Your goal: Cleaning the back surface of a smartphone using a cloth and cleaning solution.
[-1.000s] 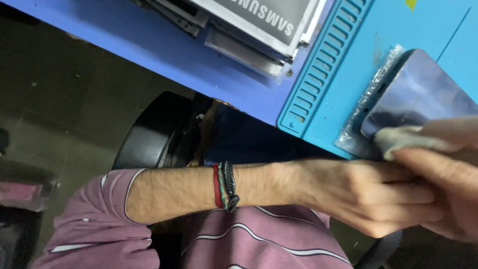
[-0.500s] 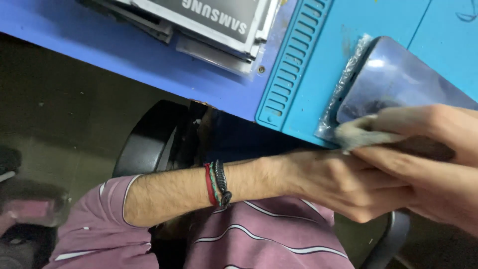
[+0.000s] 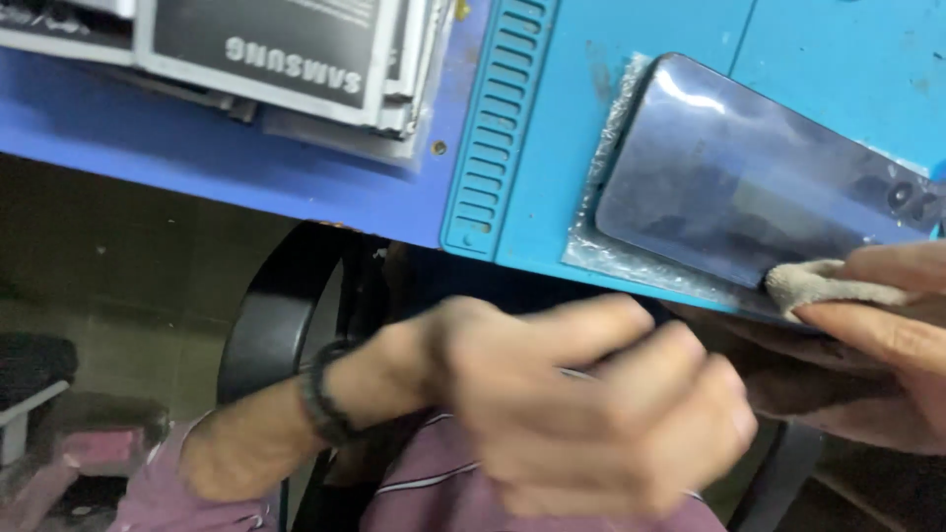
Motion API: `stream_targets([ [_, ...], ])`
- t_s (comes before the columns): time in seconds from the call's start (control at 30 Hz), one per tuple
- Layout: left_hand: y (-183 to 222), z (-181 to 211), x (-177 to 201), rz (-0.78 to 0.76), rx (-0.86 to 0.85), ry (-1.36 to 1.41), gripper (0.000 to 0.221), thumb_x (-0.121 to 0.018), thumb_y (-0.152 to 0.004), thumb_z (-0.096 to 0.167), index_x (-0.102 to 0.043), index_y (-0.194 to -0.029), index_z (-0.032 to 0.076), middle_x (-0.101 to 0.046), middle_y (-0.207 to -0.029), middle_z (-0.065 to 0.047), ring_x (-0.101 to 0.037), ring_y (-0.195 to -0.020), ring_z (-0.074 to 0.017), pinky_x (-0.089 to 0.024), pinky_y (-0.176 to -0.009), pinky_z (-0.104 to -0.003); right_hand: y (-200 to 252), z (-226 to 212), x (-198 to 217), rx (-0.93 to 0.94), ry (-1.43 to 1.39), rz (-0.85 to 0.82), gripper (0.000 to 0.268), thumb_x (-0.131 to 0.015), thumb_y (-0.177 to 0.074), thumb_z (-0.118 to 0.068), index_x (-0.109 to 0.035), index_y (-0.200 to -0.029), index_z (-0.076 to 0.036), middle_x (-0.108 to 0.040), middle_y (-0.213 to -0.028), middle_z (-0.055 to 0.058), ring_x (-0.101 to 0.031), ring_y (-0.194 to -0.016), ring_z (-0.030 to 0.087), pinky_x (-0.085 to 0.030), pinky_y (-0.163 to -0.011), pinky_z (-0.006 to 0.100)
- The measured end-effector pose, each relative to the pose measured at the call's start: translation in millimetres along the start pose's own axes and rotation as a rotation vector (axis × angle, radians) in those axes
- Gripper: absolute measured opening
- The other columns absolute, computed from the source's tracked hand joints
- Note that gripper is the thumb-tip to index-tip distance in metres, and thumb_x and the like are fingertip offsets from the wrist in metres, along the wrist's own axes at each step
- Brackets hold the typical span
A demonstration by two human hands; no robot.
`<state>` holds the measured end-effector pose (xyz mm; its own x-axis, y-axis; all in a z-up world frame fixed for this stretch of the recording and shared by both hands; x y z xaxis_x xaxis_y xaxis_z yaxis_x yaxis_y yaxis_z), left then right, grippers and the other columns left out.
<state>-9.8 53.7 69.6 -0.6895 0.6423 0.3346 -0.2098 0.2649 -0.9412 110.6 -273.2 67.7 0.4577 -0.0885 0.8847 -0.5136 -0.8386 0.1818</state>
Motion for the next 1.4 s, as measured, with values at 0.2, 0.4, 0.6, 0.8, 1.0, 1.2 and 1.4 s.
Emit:
stream_targets([
  [0.2, 3, -25, 9, -0.196, 0.18, -0.137, 0.005, -0.076, -0.108, 0.008, -0.082, -0.108, 0.008, -0.078, -0.109, -0.005, -0.069, -0.103, -0.0214, -0.065, -0.084, -0.033, -37, -53, 16, 0.088, 0.088, 0.029, 0.084, -0.094, -0.057, -0.018, -0.068, -0.135, -0.005, -0.058, -0.149, 0.022, -0.066, -0.129, 0.033, -0.054, -0.109, 0.041],
  [0.4, 20, -28, 8, -0.214, 0.128, -0.219, 0.001, -0.081, -0.107, 0.01, -0.081, -0.107, 0.011, -0.077, -0.111, -0.003, -0.076, -0.094, -0.0161, -0.065, -0.084, -0.031, -54, -66, 21, 0.012, 0.124, -0.003, 0.054, -0.082, -0.079, -0.019, -0.071, -0.13, -0.009, -0.071, -0.133, 0.009, -0.073, -0.108, 0.029, -0.056, -0.086, 0.04],
  [0.6, 17, -23, 5, -0.201, 0.149, -0.191, 0.008, -0.075, -0.105, 0.01, -0.083, -0.105, 0.01, -0.079, -0.108, -0.004, -0.077, -0.09, -0.0172, -0.066, -0.084, -0.033, -82, -94, 38, 0.233, 0.322, -0.039, 0.043, -0.064, -0.093, -0.019, -0.068, -0.134, -0.008, -0.065, -0.137, 0.009, -0.068, -0.09, 0.027, -0.055, -0.074, 0.044],
  [0.8, 24, -25, 10, -0.168, 0.158, -0.216, 0.005, -0.086, -0.104, 0.013, -0.082, -0.105, 0.011, -0.079, -0.107, -0.003, -0.078, -0.089, -0.0147, -0.067, -0.082, -0.031, -47, -69, 15, 0.029, 0.24, -0.024, 0.068, -0.08, -0.076, -0.023, -0.066, -0.14, -0.006, -0.065, -0.146, 0.008, -0.066, -0.116, 0.029, -0.051, -0.096, 0.041],
  [1.0, 18, -23, 7, -0.2, 0.163, -0.203, 0.007, -0.076, -0.105, 0.011, -0.083, -0.105, 0.012, -0.079, -0.108, -0.003, -0.078, -0.09, -0.0164, -0.067, -0.085, -0.032, -87, -113, 34, 0.426, 0.425, -0.026, 0.032, -0.049, -0.105, -0.012, -0.068, -0.131, -0.005, -0.061, -0.143, 0.013, -0.063, -0.08, 0.031, -0.054, -0.068, 0.046],
  [1.2, 24, -27, 8, -0.168, 0.148, -0.235, 0.001, -0.084, -0.104, 0.014, -0.083, -0.104, 0.015, -0.08, -0.105, 0.001, -0.078, -0.087, -0.0131, -0.066, -0.086, -0.028, -44, -82, 18, -0.042, 0.191, -0.082, 0.047, -0.064, -0.091, -0.015, -0.07, -0.136, -0.023, -0.064, -0.143, -0.004, -0.061, -0.093, 0.023, -0.058, -0.079, 0.034],
  [1.4, 27, -26, 2, -0.146, 0.143, -0.247, 0.004, -0.086, -0.103, 0.014, -0.084, -0.103, 0.016, -0.08, -0.104, 0.003, -0.077, -0.086, -0.0125, -0.067, -0.085, -0.028, -49, -84, 18, -0.272, 0.12, -0.066, 0.051, -0.071, -0.09, -0.03, -0.069, -0.14, -0.019, -0.065, -0.078, 0.008, -0.063, -0.063, 0.024, -0.051, -0.06, 0.036],
])
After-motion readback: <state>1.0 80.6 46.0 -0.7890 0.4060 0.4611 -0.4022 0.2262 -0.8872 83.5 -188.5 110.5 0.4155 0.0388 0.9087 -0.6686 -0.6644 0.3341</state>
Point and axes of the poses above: each hand's wrist, its own y-axis away from the middle knuckle, its own x-axis out of the back of the hand, z = x × y, the point moved 3 cm from there along -y, towards the middle knuckle
